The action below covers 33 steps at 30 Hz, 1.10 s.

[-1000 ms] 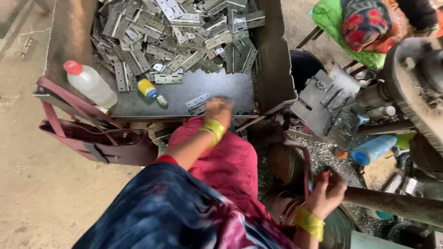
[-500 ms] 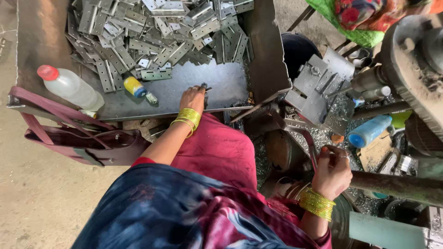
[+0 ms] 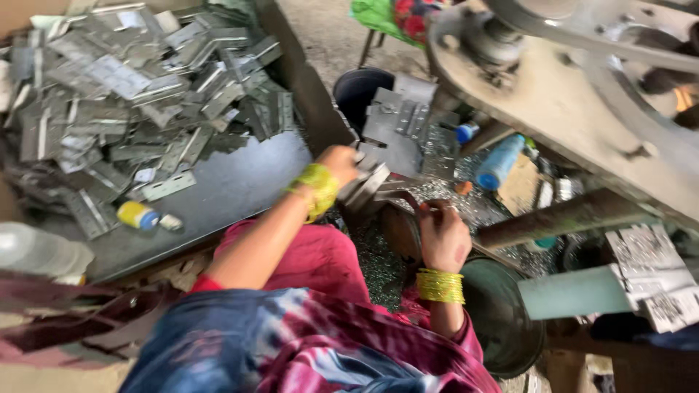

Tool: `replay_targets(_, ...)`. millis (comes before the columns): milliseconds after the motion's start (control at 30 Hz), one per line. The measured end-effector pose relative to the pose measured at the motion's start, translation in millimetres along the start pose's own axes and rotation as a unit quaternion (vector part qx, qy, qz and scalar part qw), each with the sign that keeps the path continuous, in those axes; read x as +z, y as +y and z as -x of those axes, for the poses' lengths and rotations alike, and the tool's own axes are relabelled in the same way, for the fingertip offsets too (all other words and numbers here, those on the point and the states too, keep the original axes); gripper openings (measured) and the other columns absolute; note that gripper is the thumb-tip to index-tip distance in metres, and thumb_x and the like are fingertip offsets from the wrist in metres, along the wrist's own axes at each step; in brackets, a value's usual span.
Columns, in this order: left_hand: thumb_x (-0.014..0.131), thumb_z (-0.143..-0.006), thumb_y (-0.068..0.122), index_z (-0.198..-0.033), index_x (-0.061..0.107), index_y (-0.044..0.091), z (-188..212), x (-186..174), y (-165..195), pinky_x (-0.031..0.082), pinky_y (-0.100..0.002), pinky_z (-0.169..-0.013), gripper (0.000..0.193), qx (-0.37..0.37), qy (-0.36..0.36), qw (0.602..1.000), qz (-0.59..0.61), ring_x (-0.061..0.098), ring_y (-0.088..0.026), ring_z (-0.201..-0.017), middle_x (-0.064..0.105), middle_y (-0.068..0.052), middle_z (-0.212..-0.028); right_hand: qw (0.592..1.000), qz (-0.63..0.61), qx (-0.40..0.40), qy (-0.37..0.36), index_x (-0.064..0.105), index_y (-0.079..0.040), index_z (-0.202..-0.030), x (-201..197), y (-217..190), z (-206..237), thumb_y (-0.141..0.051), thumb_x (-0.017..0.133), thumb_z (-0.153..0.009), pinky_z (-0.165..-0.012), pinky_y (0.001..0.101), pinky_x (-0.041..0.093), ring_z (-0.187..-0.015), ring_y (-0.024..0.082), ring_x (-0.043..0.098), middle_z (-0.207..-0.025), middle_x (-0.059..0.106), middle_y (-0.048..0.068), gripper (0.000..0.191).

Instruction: The person repeatedly picks up small metal plates from a bin, places them into a press machine, and operates the lever to process them. The processed plates are then removed and placed into a collection bin. The task is performed continuously throughout the clip.

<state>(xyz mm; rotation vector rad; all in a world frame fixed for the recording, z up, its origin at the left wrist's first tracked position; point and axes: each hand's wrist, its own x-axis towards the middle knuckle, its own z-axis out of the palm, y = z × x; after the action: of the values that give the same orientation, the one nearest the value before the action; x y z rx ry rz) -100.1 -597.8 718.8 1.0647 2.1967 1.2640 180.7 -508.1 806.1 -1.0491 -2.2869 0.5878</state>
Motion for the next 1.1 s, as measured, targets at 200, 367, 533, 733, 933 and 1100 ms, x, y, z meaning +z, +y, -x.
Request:
replay_targets(200,0.068,-0.083,0.006,-0.137,0.064,-0.002,-44.8,108.9,62.5,0.049,-0.046,-0.102,0.055,0.062,0.268,0.945,-0.177,0.053,-0.039,-0.129,0.056,-0.027,-0.139,1.000,-0.011,0.007,0.008,0.076,-0.013,-0.104,-6.9,-6.1,1.6,-0.033,0.068,-0.091,-0.071,0.0428,0.054,-0.079,0.032,0.073,-0.085,0.075,0.013,0.026)
replay_targets(367,0.061,-0.093,0.017,-0.119,0.072,-0.007,-13.2,115.5,80.4,0.042,-0.037,-0.102,0.037,0.111,0.160,0.875,-0.443,0.038,-0.030,-0.142,0.037,-0.020,-0.163,1.000,-0.009,0.023,-0.012,0.076,-0.013,-0.101,-1.4,-4.0,-5.6,-0.033,0.070,-0.091,-0.073,0.0413,0.054,-0.084,0.029,0.074,-0.092,0.077,0.011,0.023)
replay_targets(533,0.053,-0.091,0.020,-0.105,0.076,0.005,-12.3,103.6,107.8,0.033,-0.035,-0.103,0.031,0.056,-0.033,0.848,-0.526,0.018,-0.031,-0.153,0.020,-0.016,-0.167,0.999,0.045,-0.030,-0.009,0.077,-0.015,-0.107,2.4,-1.6,-18.9,-0.029,0.069,-0.090,-0.077,0.0426,0.054,-0.089,0.032,0.072,-0.103,0.076,0.013,0.023)
replay_targets(733,0.051,-0.092,0.020,-0.112,0.075,0.000,-26.0,111.4,86.6,0.036,-0.032,-0.091,0.037,0.124,0.067,0.857,-0.495,0.033,-0.023,-0.142,0.035,-0.014,-0.162,0.998,0.048,-0.003,-0.046,0.076,-0.016,-0.107,1.8,-9.8,-25.9,-0.034,0.067,-0.090,-0.079,0.0428,0.054,-0.089,0.030,0.073,-0.100,0.077,0.009,0.026)
replay_targets(933,0.055,-0.098,0.013,-0.115,0.077,0.005,-38.3,131.6,64.6,0.035,-0.032,-0.096,0.029,0.116,0.015,0.784,-0.610,0.045,-0.023,-0.135,0.053,-0.015,-0.155,0.997,0.048,-0.021,-0.060,0.071,-0.015,-0.115,25.0,37.0,-28.1,-0.039,0.068,-0.091,-0.077,0.0460,0.054,-0.091,0.035,0.072,-0.102,0.076,0.012,0.034)
replay_targets(1100,0.054,-0.093,0.018,-0.107,0.080,0.012,-32.5,118.7,83.3,0.033,-0.033,-0.095,0.030,0.063,-0.011,0.813,-0.579,0.038,-0.024,-0.138,0.038,-0.022,-0.164,0.964,0.133,0.154,-0.172,0.059,-0.005,-0.127,98.1,122.9,29.5,-0.039,0.068,-0.091,-0.076,0.0519,0.056,-0.087,0.044,0.071,-0.098,0.074,0.026,0.051)
